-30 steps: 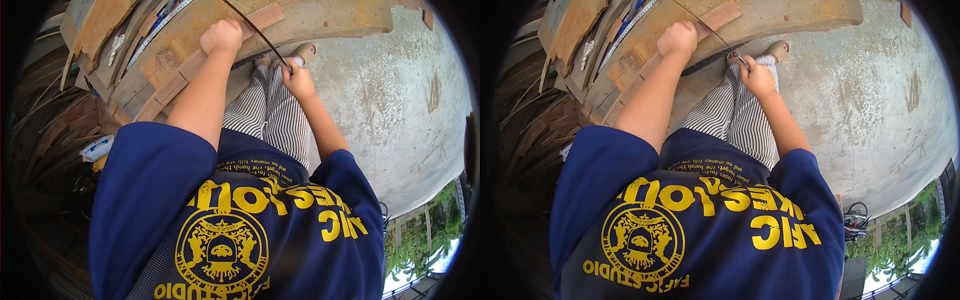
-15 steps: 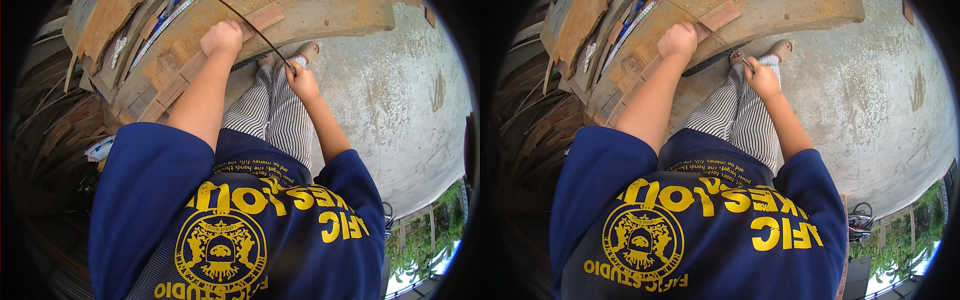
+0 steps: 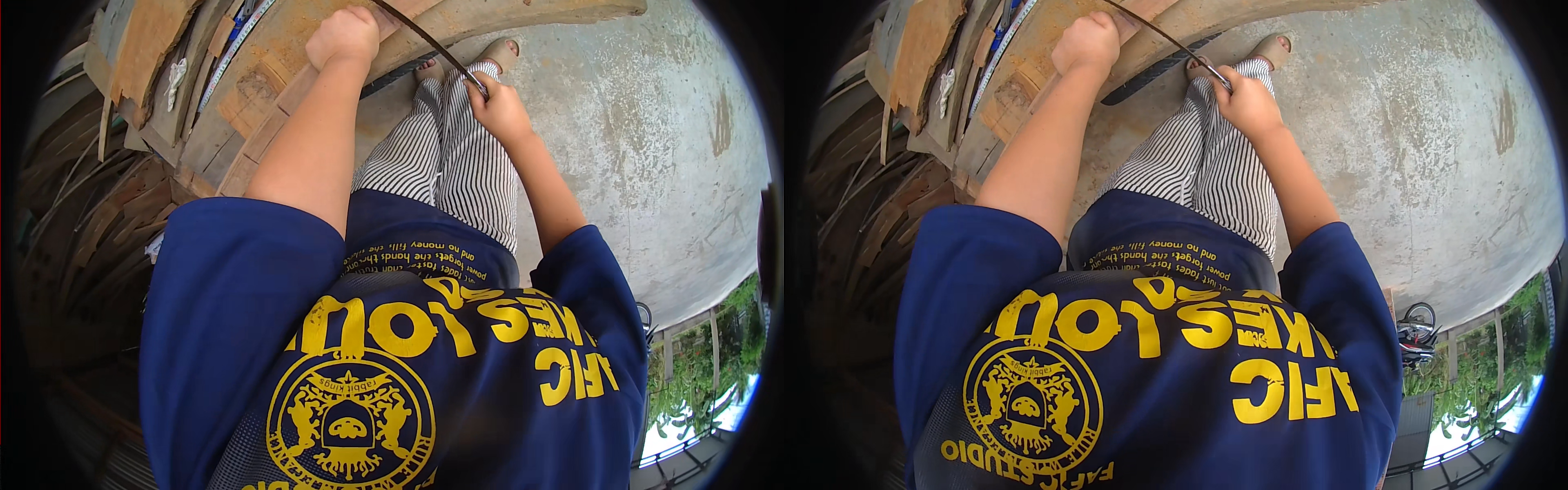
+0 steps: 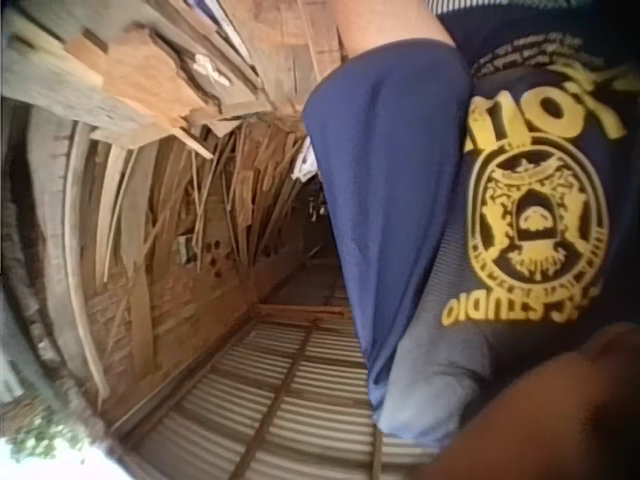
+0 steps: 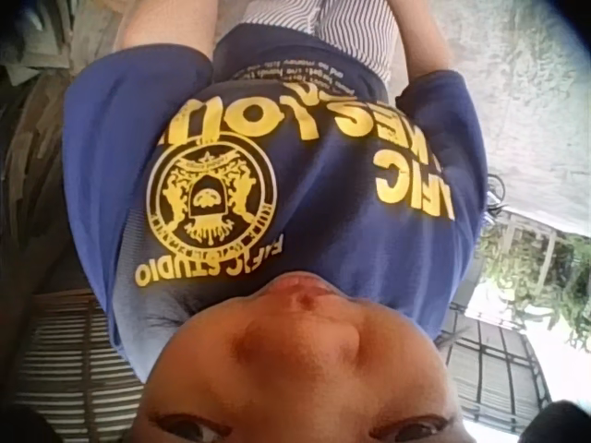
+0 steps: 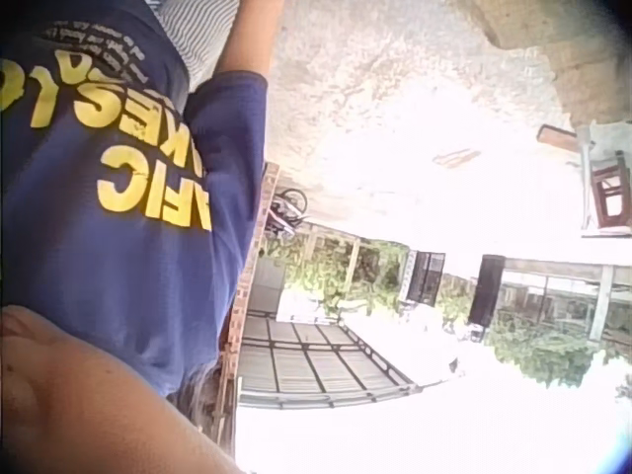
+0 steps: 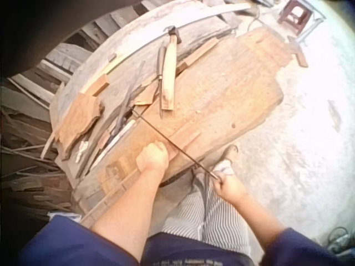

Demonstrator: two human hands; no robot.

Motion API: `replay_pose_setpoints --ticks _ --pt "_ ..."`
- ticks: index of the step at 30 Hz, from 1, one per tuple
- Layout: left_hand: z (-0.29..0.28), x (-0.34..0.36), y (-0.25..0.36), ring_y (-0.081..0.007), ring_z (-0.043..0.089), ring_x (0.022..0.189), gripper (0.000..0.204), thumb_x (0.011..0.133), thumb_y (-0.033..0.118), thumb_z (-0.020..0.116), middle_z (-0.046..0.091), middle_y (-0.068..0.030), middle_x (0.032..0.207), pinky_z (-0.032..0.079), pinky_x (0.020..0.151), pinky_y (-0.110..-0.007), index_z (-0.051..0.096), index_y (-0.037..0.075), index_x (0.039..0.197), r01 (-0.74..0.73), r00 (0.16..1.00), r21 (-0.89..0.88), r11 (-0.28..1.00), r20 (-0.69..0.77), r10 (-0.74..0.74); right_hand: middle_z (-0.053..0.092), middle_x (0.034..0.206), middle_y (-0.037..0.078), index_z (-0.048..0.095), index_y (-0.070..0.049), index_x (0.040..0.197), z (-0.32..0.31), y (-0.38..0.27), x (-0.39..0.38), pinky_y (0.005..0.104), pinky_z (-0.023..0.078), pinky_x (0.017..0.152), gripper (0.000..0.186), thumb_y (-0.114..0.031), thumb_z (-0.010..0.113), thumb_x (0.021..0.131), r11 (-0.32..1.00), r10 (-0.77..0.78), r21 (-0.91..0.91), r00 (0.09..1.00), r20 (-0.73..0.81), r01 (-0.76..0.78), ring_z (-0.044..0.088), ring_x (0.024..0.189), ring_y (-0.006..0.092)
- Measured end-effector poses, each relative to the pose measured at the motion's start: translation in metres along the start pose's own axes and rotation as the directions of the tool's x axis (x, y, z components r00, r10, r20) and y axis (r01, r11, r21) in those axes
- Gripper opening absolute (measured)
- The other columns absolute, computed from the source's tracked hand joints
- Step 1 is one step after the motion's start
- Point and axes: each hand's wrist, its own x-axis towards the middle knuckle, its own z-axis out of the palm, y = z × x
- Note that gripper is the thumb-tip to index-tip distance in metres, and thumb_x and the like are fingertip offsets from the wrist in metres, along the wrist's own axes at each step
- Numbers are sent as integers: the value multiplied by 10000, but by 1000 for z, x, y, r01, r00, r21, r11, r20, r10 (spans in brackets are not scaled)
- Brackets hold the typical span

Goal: The person cuts a wooden board with a handsaw, breaks off the cut section by hand, and applies liquid onto wooden planks using a brush.

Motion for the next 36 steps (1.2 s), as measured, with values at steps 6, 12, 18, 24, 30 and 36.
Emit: replay_pose_setpoints --ticks 6,12,18,24,30,36 --pt "-4 -2 9 -329 639 891 549 889 374 248 667 -179 921 496 777 -411 694 53 887 25 1000 39 999 -1 -25 629 740 206 619 -108 985 -24 107 -134 416 512 619 175 -149 579 819 987 135 -92 991 15 -133 635 697 356" --pt "-1 -1 6 -324 641 886 547 889 372 249 669 -177 908 496 774 -411 696 56 885 15 1000 39 999 -23 -14 609 726 232 602 -123 987 -7 13 -1 472 491 644 202 -254 540 848 992 -27 -122 1000 10 28 597 695 413" --pt "-12 -3 4 -322 643 881 546 892 370 251 670 -174 901 498 771 -402 696 53 878 6 1000 -32 999 29 -5 599 665 216 602 -115 969 -12 90 -103 446 490 559 163 -152 568 814 986 136 -92 991 -9 -137 609 637 385" --pt "-12 -3 2 -329 645 855 540 894 362 261 669 -180 874 500 766 -403 697 47 847 11 999 -45 999 54 -8 605 676 214 609 -107 963 -12 98 -103 443 494 558 162 -148 563 813 993 79 -85 997 7 -78 613 638 378" --pt "-14 -3 2 -341 644 847 527 892 357 281 666 -191 864 502 759 -416 697 42 816 21 999 -64 998 39 -19 597 729 250 610 -64 993 -2 15 -7 441 485 623 212 -205 567 842 1000 17 6 1000 27 -17 596 700 408" --pt "-21 -5 4 -340 646 847 519 895 353 282 666 -189 862 506 754 -417 697 48 831 21 994 -84 996 109 -12 593 696 249 613 -42 965 -32 72 -94 421 487 594 182 -160 584 829 985 172 -20 981 87 -171 611 674 400"
